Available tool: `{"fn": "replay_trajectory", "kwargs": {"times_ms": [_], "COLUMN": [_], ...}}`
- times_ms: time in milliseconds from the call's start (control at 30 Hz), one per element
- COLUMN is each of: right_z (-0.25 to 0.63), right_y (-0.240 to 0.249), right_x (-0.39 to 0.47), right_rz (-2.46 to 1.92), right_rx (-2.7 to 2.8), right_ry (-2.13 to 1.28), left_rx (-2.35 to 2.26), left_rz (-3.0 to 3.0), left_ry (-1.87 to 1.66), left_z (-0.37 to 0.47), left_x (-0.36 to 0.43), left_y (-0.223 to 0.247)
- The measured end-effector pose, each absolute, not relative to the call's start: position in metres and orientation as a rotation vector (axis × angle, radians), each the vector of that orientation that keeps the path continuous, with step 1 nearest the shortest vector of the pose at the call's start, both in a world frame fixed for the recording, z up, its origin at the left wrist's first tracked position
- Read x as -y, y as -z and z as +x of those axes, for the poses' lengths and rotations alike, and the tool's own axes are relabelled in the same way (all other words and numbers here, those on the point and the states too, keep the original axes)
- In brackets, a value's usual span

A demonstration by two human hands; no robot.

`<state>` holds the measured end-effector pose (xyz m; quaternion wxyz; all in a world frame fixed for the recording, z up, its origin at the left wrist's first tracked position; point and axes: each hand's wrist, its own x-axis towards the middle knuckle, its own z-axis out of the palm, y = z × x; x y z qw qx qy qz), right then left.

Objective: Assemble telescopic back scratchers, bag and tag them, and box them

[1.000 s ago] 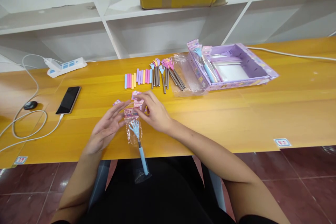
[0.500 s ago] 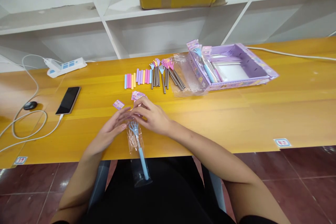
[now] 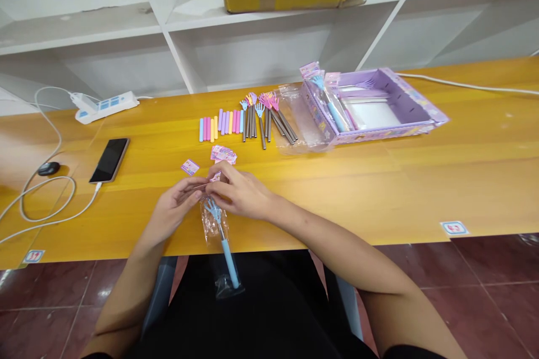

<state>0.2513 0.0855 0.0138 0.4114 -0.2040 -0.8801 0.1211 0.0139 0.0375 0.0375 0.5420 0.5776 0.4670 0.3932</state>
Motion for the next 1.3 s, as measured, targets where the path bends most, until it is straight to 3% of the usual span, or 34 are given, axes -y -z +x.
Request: {"fn": "replay_trajectory", "kwargs": {"times_ms": [233,500,700,1300], "right_z": [0.252,0.246,0.240,0.244], "right_y": [-0.011,-0.018,-0.010,-0.021], "right_x": [-0.086,-0.078,-0.080,-0.079], "right_rz": [-0.571,-0.775,-0.770,-0.635], "right_rx": [2.245,1.989,1.892,1.992], "right_ry": [-0.148,-0.751,-0.949,-0.895], "left_rx": [-1.168,-1.160,-1.169,-1.116], "left_rz": [1.376,1.394,1.412,1.347], "left_ry": [-1.028,-1.003,-0.974,-1.001], "left_z": [0.014,0.016,0.015,0.015], "left_x": [-0.039,-0.038,-0.035,-0.034], "left_y": [-0.037,-0.036,-0.037,-0.036]}}
